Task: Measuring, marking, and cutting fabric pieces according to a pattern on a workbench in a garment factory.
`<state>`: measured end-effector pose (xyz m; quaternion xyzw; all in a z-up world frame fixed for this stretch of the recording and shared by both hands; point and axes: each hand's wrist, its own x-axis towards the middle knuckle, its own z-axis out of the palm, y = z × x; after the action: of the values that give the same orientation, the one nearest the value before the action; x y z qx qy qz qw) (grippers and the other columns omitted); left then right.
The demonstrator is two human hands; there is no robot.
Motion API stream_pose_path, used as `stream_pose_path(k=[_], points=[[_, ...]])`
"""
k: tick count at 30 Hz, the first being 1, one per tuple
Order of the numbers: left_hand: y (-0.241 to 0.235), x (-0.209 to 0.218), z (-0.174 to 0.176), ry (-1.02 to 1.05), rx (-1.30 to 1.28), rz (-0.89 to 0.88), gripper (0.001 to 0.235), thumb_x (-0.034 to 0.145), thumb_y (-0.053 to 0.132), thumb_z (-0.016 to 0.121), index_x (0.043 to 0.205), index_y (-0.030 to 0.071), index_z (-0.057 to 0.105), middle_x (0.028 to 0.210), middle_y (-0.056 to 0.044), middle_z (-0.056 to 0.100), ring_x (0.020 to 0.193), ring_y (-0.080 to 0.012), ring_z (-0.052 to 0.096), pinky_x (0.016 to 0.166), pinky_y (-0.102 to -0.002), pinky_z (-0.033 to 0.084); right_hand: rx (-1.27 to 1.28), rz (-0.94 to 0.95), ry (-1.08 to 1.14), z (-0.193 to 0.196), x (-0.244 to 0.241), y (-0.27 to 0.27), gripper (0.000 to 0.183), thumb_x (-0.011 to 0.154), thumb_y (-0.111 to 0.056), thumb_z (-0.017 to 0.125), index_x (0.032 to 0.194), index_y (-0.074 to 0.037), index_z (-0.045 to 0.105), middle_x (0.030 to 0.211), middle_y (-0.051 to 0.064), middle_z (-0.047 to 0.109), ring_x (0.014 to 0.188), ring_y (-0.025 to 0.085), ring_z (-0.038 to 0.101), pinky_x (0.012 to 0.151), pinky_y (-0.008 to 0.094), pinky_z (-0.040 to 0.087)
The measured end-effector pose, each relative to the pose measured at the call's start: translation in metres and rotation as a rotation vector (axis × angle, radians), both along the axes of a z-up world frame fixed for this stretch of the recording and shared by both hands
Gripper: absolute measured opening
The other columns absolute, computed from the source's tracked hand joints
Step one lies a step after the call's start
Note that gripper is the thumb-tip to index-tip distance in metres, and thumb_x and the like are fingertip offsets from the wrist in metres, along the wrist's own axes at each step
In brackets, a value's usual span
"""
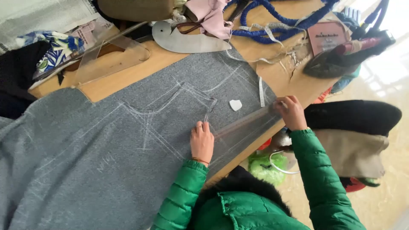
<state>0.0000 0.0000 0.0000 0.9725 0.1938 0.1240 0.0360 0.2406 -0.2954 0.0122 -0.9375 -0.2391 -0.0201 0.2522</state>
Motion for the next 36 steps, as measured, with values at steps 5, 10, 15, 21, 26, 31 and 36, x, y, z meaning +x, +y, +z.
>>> stream_pose_path(k=[5,10,15,21,26,31,36], points=[[-0.032,0.000,0.028,0.131,-0.156,0.070,0.056,0.079,0.039,0.081,0.123,0.012,0.059,0.131,-0.011,0.055,0.116,-0.0314,0.059,0.089,-0.044,0.052,-0.097,0.229,-0.036,0.014,0.033,0.024,0.028,0.100,-0.017,0.065,0.127,-0.024,0.069,0.122,0.008,0.060,0.111,0.036,0.068,0.095,0.046,0.055],[-0.084,0.009,0.031,0.090,-0.280,0.103,0.054,0.079,0.040,0.084,0.122,0.016,0.062,0.140,-0.014,0.053,0.134,-0.0358,0.050,0.106,-0.054,0.041,-0.222,0.584,-0.077,0.058,0.059,0.061,0.044,0.094,-0.001,0.063,0.134,-0.018,0.068,0.151,0.016,0.051,0.129,0.038,0.060,0.106,0.049,0.048],[-0.119,0.004,0.028,-0.157,-0.321,0.085,0.038,0.081,0.029,0.083,0.113,0.017,0.066,0.134,-0.008,0.056,0.136,-0.0380,0.051,0.111,-0.053,0.041,-0.384,0.973,-0.313,0.032,0.120,0.062,0.012,0.099,-0.020,0.060,0.109,-0.024,0.066,0.111,0.001,0.060,0.108,0.024,0.065,0.089,0.035,0.052],[-0.115,-0.046,0.031,-0.288,-0.244,0.442,0.033,0.088,0.026,0.077,0.118,0.016,0.067,0.136,-0.008,0.058,0.136,-0.0413,0.052,0.108,-0.054,0.045,-0.383,0.998,-0.300,0.015,0.172,0.078,0.007,0.100,-0.029,0.066,0.105,-0.031,0.070,0.101,-0.009,0.068,0.098,0.016,0.072,0.084,0.030,0.057],[-0.104,-0.064,0.008,-0.234,-0.232,0.585,0.043,0.096,0.031,0.071,0.134,0.018,0.059,0.146,-0.009,0.049,0.147,-0.0419,0.039,0.115,-0.064,0.033,-0.193,0.978,-0.317,0.026,0.127,0.161,0.009,0.099,-0.029,0.071,0.107,-0.028,0.074,0.098,-0.004,0.074,0.096,0.022,0.073,0.083,0.038,0.057],[-0.058,-0.043,0.015,-0.165,-0.214,0.584,0.059,0.098,0.045,0.066,0.146,0.014,0.049,0.162,-0.017,0.034,0.153,-0.0434,0.029,0.116,-0.070,0.026,-0.237,0.866,-0.459,0.021,0.066,0.244,0.039,0.092,-0.030,0.076,0.129,-0.024,0.067,0.112,0.001,0.068,0.107,0.025,0.063,0.085,0.042,0.048],[-0.042,-0.037,0.000,-0.156,-0.161,0.532,0.078,0.097,0.067,0.047,0.158,0.017,0.040,0.169,-0.017,0.028,0.156,-0.0402,0.024,0.119,-0.074,0.011,-0.010,0.789,0.482,-0.016,0.047,0.316,0.051,0.102,-0.035,0.073,0.136,0.001,0.064,0.102,0.019,0.074,0.105,0.038,0.069,0.093,0.050,0.052]])
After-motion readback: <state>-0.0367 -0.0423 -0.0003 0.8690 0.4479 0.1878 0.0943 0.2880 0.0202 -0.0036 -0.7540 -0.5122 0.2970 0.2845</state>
